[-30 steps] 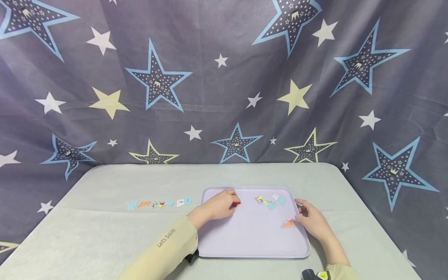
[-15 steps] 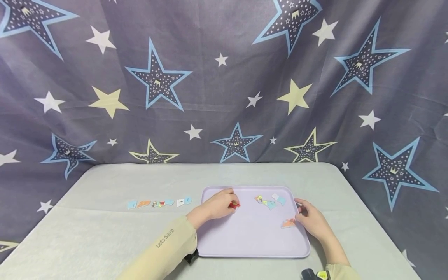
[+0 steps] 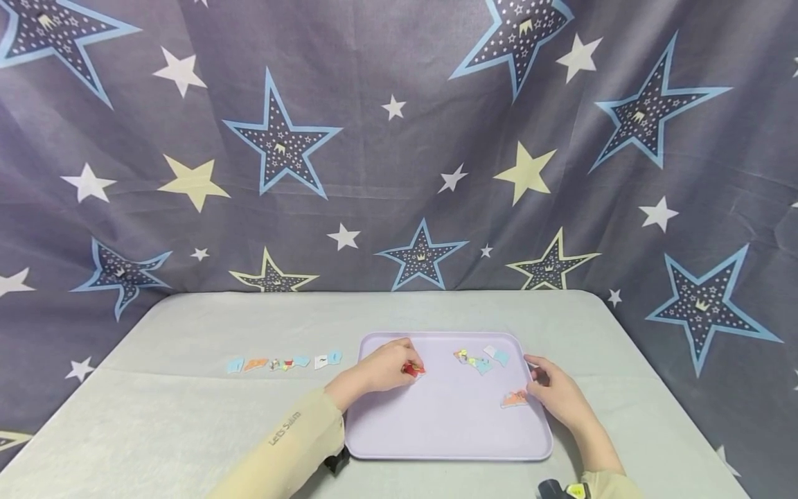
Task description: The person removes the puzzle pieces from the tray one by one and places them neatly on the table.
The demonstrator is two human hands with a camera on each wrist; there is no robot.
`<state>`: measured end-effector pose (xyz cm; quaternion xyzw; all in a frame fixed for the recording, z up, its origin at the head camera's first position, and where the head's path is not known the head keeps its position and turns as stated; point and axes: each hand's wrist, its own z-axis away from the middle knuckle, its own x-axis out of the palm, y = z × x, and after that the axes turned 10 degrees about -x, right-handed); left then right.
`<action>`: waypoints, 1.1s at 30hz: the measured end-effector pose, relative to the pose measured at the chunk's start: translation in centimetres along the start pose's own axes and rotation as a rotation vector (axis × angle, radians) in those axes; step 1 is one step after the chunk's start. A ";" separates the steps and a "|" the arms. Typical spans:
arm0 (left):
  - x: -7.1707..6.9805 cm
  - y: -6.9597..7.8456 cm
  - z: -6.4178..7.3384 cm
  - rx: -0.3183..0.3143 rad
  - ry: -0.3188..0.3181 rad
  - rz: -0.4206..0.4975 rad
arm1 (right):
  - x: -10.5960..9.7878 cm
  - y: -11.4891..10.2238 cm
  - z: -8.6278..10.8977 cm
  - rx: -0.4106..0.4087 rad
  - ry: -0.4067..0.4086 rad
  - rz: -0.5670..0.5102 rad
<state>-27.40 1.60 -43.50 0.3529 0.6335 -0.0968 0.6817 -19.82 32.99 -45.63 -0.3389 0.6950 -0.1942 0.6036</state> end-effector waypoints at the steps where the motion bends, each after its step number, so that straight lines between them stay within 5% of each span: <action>1: -0.1 0.0 0.1 -0.003 0.002 0.001 | -0.1 0.0 0.0 0.003 -0.001 -0.015; 9: -0.8 0.2 0.6 -0.028 -0.002 -0.010 | -0.4 0.3 0.0 0.021 -0.015 -0.135; 19: -1.4 -0.5 2.1 -0.006 0.068 -0.009 | -0.3 0.5 0.1 0.034 -0.033 -0.148; 33: -3.1 -3.2 5.8 -0.042 0.113 0.104 | -0.2 0.8 0.2 0.030 -0.006 -0.172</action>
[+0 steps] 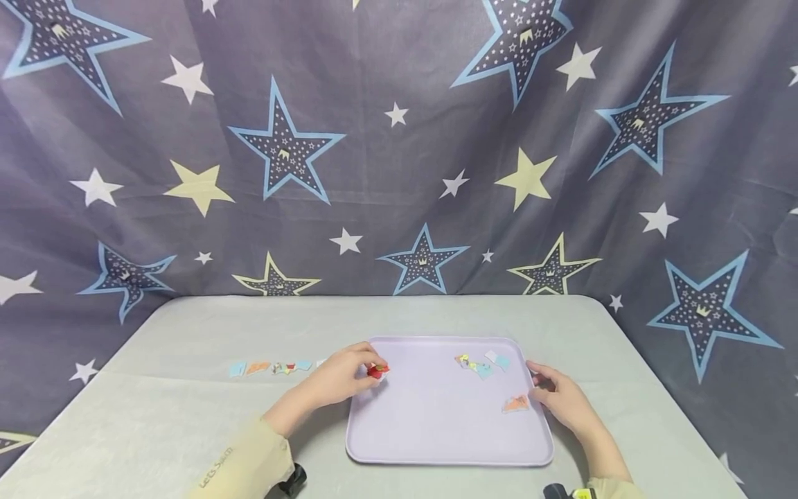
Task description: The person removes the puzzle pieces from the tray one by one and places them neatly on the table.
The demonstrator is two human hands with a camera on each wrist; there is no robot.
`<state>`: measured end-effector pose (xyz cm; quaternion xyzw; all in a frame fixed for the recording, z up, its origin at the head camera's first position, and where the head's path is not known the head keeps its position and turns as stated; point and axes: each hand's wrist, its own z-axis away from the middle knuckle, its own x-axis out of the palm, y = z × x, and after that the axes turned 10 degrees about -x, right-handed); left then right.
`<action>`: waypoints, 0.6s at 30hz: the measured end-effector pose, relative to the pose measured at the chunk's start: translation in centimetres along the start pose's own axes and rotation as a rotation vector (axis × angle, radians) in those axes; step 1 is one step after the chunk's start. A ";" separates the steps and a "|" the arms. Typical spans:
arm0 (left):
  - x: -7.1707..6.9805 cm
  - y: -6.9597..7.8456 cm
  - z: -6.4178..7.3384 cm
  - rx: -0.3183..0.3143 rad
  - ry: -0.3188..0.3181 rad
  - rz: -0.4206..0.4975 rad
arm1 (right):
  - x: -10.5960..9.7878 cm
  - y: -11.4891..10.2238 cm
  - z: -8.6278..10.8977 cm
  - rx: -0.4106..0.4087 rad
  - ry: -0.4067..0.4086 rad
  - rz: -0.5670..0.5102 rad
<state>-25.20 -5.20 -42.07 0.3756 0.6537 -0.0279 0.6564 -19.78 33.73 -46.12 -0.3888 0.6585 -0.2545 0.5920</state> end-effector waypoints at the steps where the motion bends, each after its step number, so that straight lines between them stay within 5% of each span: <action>1: -0.2 -0.2 0.2 0.001 0.009 -0.002 | 0.0 0.0 0.0 0.000 0.002 0.003; 18: -2.7 -3.4 3.9 -0.100 0.086 0.017 | -0.1 -0.1 0.1 0.005 -0.006 -0.021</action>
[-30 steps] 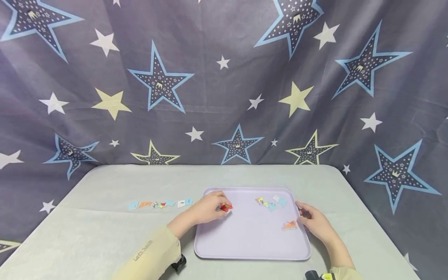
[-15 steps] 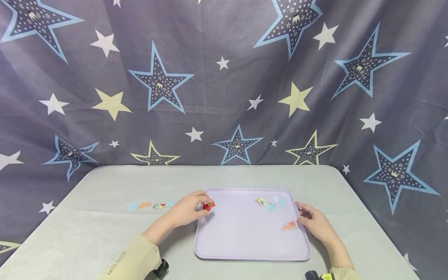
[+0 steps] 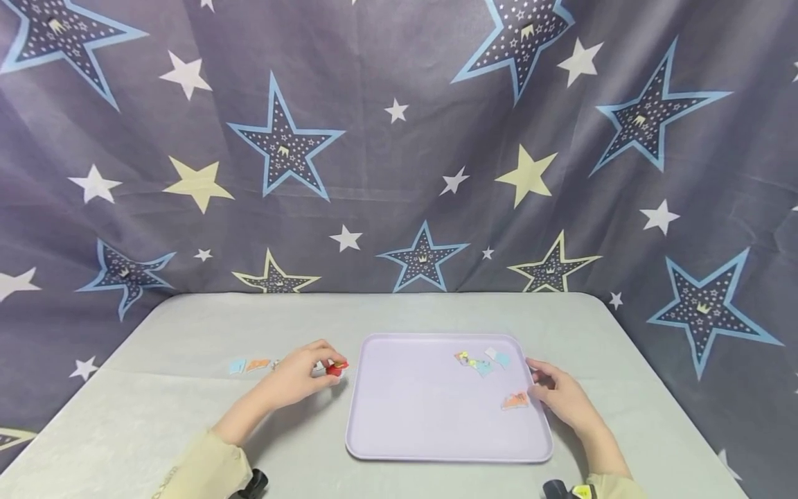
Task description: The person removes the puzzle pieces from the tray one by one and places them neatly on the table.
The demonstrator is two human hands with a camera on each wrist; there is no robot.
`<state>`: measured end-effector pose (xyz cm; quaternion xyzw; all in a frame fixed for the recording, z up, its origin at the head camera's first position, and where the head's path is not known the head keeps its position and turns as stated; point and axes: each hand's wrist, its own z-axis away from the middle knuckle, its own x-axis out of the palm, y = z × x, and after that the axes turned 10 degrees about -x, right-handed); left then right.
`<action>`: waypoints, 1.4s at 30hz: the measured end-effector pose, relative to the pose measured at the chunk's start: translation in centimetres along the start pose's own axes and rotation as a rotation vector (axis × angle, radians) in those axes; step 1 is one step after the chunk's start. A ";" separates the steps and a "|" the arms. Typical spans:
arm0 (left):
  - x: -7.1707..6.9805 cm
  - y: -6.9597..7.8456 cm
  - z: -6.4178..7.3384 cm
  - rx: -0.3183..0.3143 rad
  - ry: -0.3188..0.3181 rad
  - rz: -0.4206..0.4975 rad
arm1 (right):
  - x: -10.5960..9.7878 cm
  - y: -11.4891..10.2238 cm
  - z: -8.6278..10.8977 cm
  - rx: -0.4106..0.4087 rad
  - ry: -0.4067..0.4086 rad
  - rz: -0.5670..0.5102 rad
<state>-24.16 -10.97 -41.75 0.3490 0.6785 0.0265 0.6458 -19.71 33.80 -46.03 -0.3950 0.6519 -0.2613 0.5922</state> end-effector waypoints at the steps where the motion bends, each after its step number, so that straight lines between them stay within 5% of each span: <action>1: -0.1 -0.1 0.2 -0.004 -0.004 -0.006 | -0.1 0.0 0.0 0.001 -0.001 0.003; 19: -0.5 -1.4 2.2 -0.054 -0.145 -0.083 | -0.1 -0.4 -0.3 -0.031 0.003 0.007; 28: 0.1 -1.3 2.3 -0.006 -0.149 -0.097 | 0.0 -0.2 -0.1 -0.029 -0.004 0.009; 42: 0.0 -1.0 1.9 -0.020 -0.179 -0.114 | 0.1 -0.2 -0.1 -0.019 -0.004 0.016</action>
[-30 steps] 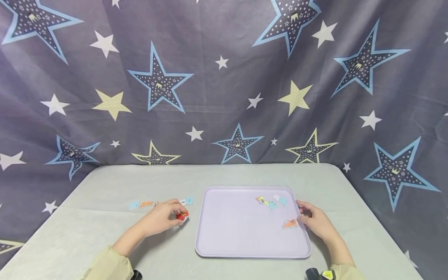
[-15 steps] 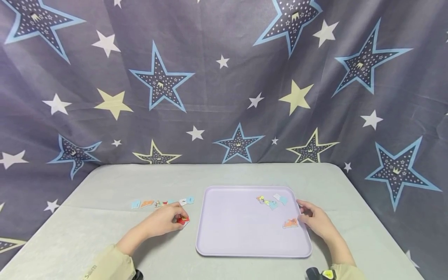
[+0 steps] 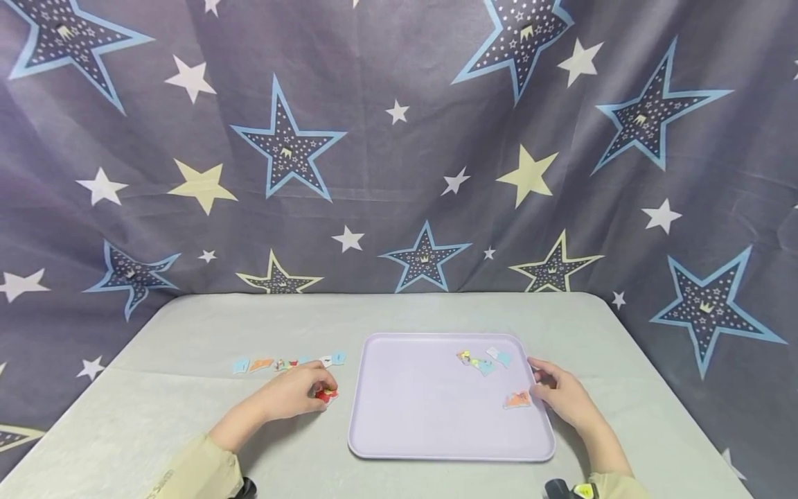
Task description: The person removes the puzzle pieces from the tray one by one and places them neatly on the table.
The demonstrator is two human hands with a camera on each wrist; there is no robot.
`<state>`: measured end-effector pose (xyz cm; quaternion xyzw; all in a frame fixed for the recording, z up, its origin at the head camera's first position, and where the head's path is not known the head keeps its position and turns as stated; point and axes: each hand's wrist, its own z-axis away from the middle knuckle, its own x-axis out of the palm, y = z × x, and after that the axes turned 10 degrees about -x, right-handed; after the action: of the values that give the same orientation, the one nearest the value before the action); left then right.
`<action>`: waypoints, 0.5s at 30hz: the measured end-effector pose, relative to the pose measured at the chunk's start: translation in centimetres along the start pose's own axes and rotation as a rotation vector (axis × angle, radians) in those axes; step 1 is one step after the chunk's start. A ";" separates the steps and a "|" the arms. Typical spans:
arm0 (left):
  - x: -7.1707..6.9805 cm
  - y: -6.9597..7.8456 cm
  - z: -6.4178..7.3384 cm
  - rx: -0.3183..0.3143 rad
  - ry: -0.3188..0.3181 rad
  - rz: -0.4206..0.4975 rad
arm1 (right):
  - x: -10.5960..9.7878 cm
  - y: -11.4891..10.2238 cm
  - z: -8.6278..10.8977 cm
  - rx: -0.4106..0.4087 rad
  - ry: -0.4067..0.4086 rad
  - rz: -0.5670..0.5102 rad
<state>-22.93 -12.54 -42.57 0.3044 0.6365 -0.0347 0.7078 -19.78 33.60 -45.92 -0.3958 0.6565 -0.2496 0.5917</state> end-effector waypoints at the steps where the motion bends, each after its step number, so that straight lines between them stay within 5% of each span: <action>1: -0.1 0.2 -0.1 -0.003 0.000 -0.007 | 0.0 0.0 0.0 -0.004 0.002 0.004; 15: 0.1 4.7 -3.3 0.121 0.043 -0.090 | 0.1 -0.1 0.0 0.003 0.006 -0.021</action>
<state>-23.81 -7.14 -40.87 0.3184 0.6614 -0.0983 0.6719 -19.76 33.48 -45.88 -0.4011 0.6536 -0.2581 0.5876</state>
